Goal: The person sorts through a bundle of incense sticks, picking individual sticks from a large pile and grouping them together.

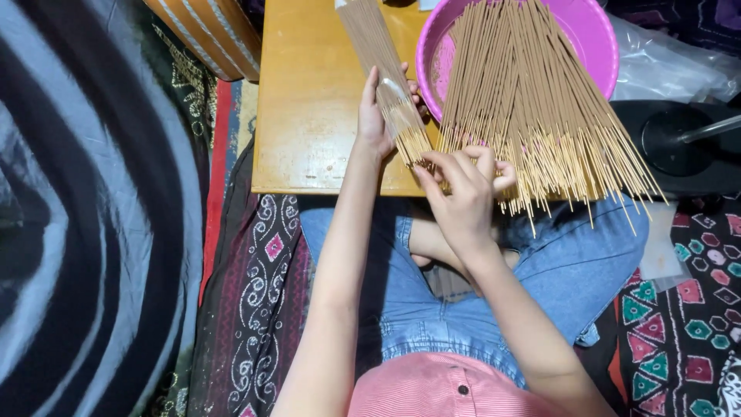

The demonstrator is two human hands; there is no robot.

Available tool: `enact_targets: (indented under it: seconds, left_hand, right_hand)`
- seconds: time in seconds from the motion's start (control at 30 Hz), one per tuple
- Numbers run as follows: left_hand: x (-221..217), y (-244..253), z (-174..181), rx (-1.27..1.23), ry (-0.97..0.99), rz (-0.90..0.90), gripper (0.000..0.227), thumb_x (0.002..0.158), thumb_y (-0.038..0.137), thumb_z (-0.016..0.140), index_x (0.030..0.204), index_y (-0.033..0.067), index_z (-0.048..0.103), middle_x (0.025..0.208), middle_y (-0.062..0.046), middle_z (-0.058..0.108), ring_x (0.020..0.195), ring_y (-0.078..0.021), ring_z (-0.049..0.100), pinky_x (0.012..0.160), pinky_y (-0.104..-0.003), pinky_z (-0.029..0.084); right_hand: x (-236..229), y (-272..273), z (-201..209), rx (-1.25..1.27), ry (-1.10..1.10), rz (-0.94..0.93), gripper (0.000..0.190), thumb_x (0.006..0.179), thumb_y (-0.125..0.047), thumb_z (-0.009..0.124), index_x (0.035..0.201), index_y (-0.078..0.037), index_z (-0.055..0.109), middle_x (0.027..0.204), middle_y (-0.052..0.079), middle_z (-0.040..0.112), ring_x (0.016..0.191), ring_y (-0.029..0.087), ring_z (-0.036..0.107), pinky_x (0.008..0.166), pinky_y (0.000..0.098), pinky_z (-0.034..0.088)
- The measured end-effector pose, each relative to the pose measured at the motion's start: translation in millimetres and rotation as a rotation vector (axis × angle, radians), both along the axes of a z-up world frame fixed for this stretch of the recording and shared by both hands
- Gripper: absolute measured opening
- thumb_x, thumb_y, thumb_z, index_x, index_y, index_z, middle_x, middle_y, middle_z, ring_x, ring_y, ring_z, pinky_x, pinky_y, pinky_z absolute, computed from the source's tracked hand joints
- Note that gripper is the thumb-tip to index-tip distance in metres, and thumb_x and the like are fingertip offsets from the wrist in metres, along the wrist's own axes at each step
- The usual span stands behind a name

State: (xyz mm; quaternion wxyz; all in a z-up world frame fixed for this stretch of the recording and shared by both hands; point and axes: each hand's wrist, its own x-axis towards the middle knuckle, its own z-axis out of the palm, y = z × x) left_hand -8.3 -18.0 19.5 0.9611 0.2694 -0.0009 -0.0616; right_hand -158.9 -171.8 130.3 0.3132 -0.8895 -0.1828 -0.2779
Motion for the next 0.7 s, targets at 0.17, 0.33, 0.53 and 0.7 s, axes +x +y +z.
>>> enact_targets:
  seconds: [0.17,0.33,0.53,0.7]
  left_hand:
    - [4,1,3,0.031,0.032,0.005,0.06,0.1,0.05,0.036,0.135,0.0024,0.05,0.087,-0.011,0.063,0.075,-0.0165,0.064,0.07,-0.03,0.057]
    - [4,2,-6,0.079,0.049,0.015,0.062,0.098,0.053,0.038,0.134,0.0052,0.053,0.087,-0.01,0.065,0.073,-0.0165,0.065,0.068,-0.033,0.058]
    - [-5,0,9,-0.055,0.097,-0.024,0.058,0.095,0.054,0.044,0.132,0.0097,0.055,0.081,-0.004,0.061,0.068,-0.0135,0.06,0.064,-0.032,0.054]
    - [-5,0,6,-0.089,0.081,0.002,0.054,0.094,0.051,0.048,0.125,0.0075,0.058,0.08,-0.005,0.062,0.065,-0.0144,0.062,0.064,-0.032,0.055]
  right_hand:
    - [-18,-62,27,-0.023,0.002,-0.144,0.014,0.093,-0.009,0.081,0.107,-0.01,0.077,0.084,-0.001,0.066,0.107,0.024,0.049,0.103,0.0417,0.023]
    - [-24,-106,17,-0.113,0.059,-0.389,0.015,0.09,-0.008,0.082,0.103,-0.008,0.075,0.119,0.011,0.061,0.121,0.034,0.036,0.103,0.0492,0.021]
    - [-25,-118,5,-0.16,0.135,-0.375,0.015,0.089,-0.013,0.083,0.099,-0.005,0.074,0.128,0.01,0.056,0.122,0.033,0.034,0.1,0.0504,0.022]
    - [-26,-123,0,-0.125,0.13,-0.347,0.013,0.092,-0.015,0.083,0.097,-0.006,0.075,0.123,0.006,0.062,0.125,0.031,0.036,0.103,0.0534,0.017]
